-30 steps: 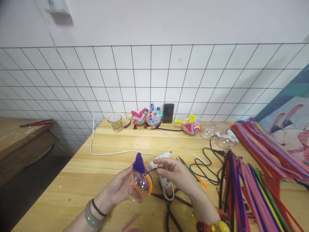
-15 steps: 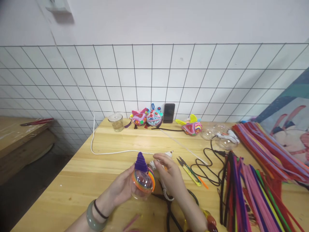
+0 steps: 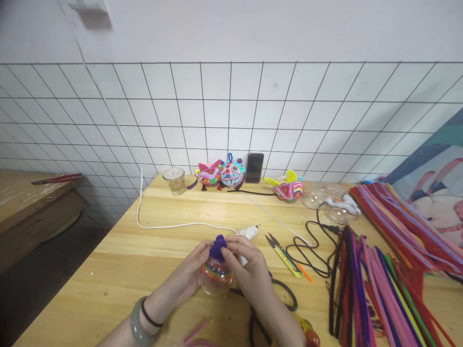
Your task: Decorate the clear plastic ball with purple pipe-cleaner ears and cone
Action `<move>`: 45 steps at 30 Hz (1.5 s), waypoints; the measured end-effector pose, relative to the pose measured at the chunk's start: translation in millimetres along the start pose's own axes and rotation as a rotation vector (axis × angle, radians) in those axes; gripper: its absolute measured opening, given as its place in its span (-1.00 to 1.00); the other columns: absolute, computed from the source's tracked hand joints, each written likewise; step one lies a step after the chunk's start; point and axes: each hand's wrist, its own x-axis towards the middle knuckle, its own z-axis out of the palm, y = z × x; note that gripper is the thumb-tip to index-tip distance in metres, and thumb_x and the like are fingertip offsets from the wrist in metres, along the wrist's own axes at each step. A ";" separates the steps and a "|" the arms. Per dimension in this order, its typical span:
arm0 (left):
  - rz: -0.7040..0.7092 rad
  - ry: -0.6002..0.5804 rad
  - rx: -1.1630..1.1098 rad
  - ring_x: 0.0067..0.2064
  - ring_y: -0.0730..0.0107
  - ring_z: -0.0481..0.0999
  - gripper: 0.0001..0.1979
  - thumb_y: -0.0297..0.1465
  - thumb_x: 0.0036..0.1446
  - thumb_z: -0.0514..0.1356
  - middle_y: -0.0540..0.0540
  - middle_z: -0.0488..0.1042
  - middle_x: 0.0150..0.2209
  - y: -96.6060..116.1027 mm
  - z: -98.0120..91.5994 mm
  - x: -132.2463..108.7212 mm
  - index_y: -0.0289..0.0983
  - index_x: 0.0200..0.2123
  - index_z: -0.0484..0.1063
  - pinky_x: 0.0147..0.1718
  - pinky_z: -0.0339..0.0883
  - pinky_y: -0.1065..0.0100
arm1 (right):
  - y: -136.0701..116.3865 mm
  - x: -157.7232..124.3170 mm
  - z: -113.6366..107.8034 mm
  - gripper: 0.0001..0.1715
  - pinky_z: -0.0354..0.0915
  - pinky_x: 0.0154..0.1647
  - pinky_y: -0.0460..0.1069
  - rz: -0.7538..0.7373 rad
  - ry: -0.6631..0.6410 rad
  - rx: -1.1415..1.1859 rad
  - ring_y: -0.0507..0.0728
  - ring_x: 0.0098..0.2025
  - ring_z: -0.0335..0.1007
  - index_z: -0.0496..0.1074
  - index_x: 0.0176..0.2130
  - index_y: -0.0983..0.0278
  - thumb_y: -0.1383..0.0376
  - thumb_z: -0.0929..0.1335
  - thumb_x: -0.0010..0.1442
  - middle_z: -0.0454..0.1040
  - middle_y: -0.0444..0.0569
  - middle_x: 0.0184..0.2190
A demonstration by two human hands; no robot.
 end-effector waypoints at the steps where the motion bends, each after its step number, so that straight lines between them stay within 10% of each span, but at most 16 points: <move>1: -0.003 0.000 0.002 -0.31 0.36 0.48 -0.77 -0.33 0.09 0.19 -0.13 0.46 -0.29 0.3 0.5 -0.3 -0.31 -0.19 0.36 -0.29 0.36 0.31 | -0.8 0.1 -0.1 -0.83 0.34 -0.14 0.03 -0.007 -0.004 -0.009 0.16 -0.20 0.43 0.53 -0.38 0.23 0.32 0.32 0.14 0.51 0.03 -0.30; 30: -0.051 0.028 0.084 -0.30 0.32 0.50 -0.69 -0.27 -0.03 0.28 -0.09 0.43 -0.25 -1.6 0.5 0.5 -0.26 -0.22 0.37 -0.38 0.33 0.35 | -1.5 -1.9 2.2 -0.70 0.35 -0.23 0.02 0.061 -0.015 0.023 0.17 -0.26 0.42 0.49 -0.50 0.24 0.20 0.29 0.17 0.47 -0.01 -0.44; 45: -0.043 0.099 -0.100 -0.27 0.18 0.52 -0.67 -0.22 0.16 0.08 -0.24 0.51 -0.20 3.8 -9.2 4.5 -0.33 -0.11 0.37 -0.33 0.36 0.22 | 5.3 -0.6 -2.4 -0.52 0.31 -0.05 0.13 0.266 0.076 0.150 0.22 -0.15 0.44 0.54 -0.20 0.26 0.00 0.24 0.18 0.55 0.09 -0.18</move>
